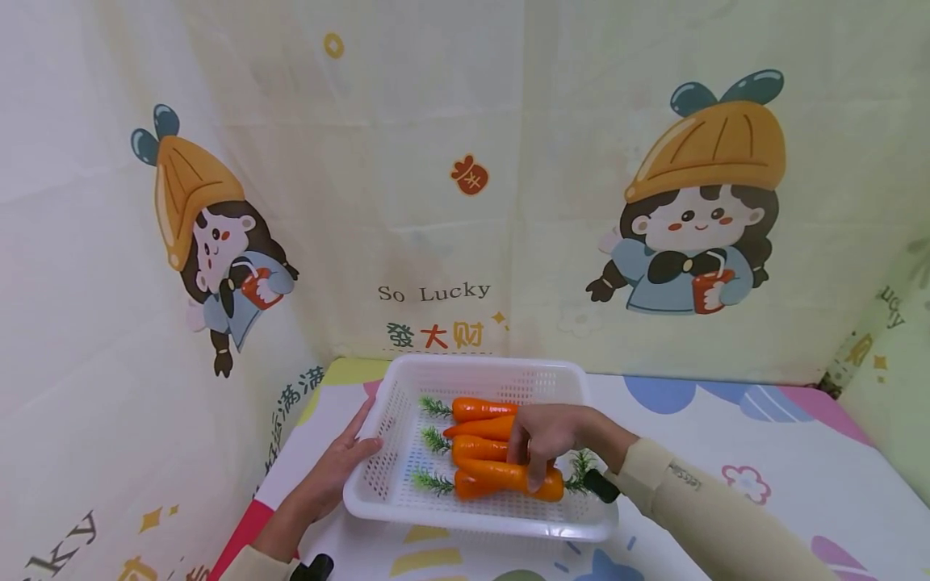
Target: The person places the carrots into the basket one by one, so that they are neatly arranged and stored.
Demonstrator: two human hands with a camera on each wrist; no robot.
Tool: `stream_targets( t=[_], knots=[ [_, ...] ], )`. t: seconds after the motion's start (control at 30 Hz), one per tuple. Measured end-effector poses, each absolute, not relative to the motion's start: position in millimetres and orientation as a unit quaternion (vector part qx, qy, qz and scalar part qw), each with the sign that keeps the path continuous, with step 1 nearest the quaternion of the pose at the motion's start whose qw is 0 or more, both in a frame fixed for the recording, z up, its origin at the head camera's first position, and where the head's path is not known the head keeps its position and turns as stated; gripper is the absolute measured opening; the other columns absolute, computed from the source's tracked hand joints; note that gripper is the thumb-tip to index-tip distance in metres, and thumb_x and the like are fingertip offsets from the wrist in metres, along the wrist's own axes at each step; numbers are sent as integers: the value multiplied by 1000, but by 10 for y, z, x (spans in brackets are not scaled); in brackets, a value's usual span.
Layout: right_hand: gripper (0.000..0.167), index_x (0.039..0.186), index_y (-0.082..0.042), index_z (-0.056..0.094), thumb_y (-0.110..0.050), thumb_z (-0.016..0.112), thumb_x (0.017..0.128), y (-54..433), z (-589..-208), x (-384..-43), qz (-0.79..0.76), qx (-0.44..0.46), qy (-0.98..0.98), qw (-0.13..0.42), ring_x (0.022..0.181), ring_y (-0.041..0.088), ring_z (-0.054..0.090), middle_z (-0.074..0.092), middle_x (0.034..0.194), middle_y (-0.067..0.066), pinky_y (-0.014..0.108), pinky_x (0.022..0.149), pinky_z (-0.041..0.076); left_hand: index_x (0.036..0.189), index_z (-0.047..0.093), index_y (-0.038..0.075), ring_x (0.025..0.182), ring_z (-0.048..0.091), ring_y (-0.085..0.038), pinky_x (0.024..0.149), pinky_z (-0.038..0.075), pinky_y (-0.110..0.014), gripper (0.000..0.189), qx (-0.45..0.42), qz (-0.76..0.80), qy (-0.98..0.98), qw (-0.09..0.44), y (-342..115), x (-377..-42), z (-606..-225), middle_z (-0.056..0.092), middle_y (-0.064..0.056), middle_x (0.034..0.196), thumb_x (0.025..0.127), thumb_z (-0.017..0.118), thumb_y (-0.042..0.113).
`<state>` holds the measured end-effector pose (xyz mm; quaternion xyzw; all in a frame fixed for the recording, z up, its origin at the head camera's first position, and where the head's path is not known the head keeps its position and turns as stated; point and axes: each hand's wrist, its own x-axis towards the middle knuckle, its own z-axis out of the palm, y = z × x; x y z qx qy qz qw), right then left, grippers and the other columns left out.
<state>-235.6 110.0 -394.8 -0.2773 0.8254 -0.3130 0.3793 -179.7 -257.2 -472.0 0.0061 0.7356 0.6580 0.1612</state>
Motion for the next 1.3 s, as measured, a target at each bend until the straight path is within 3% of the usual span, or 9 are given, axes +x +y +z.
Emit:
stream_targets(
  t=[0.17, 0.6, 0.83, 1.07, 1.3],
  knots=[
    [23, 88, -19, 83, -2, 87, 73, 1039, -4021, -2385, -291, -282, 822, 399, 77, 12, 58, 69, 85, -5, 24, 60, 54, 164, 7, 51, 121, 69, -35, 95, 63, -48, 76, 6, 656, 738, 161, -2558, -1787, -4727, 35, -18, 168, 107, 54, 32],
    [21, 85, -17, 82, -2, 90, 72, 894, -4187, -2365, -239, -272, 845, 394, 94, 11, 59, 69, 99, -9, 26, 82, 57, 162, 10, 56, 123, 69, -37, 95, 62, -51, 76, 10, 658, 736, 159, -2553, -1771, -4720, 37, -17, 168, 106, 57, 34],
    [20, 87, -18, 80, -8, 92, 74, 875, -4240, -2336, -204, -278, 866, 363, 79, 10, 60, 72, 86, -8, 25, 73, 55, 163, 10, 55, 124, 68, -37, 95, 62, -51, 76, 12, 658, 736, 159, -2539, -1759, -4717, 34, -15, 169, 106, 57, 34],
    [18, 83, -19, 82, -13, 95, 72, 835, -4258, -2305, -198, -286, 872, 346, 83, 7, 60, 71, 87, -13, 23, 77, 55, 163, 11, 54, 125, 68, -37, 95, 62, -52, 77, 5, 655, 740, 154, -2533, -1757, -4707, 35, -15, 169, 106, 57, 33],
    [20, 82, -20, 79, -17, 95, 72, 793, -4268, -2317, -167, -291, 884, 325, 77, 9, 59, 70, 82, -11, 24, 72, 54, 163, 12, 54, 123, 68, -37, 94, 63, -51, 76, 3, 657, 738, 152, -2547, -1775, -4698, 33, -15, 170, 106, 57, 32]
  ],
)
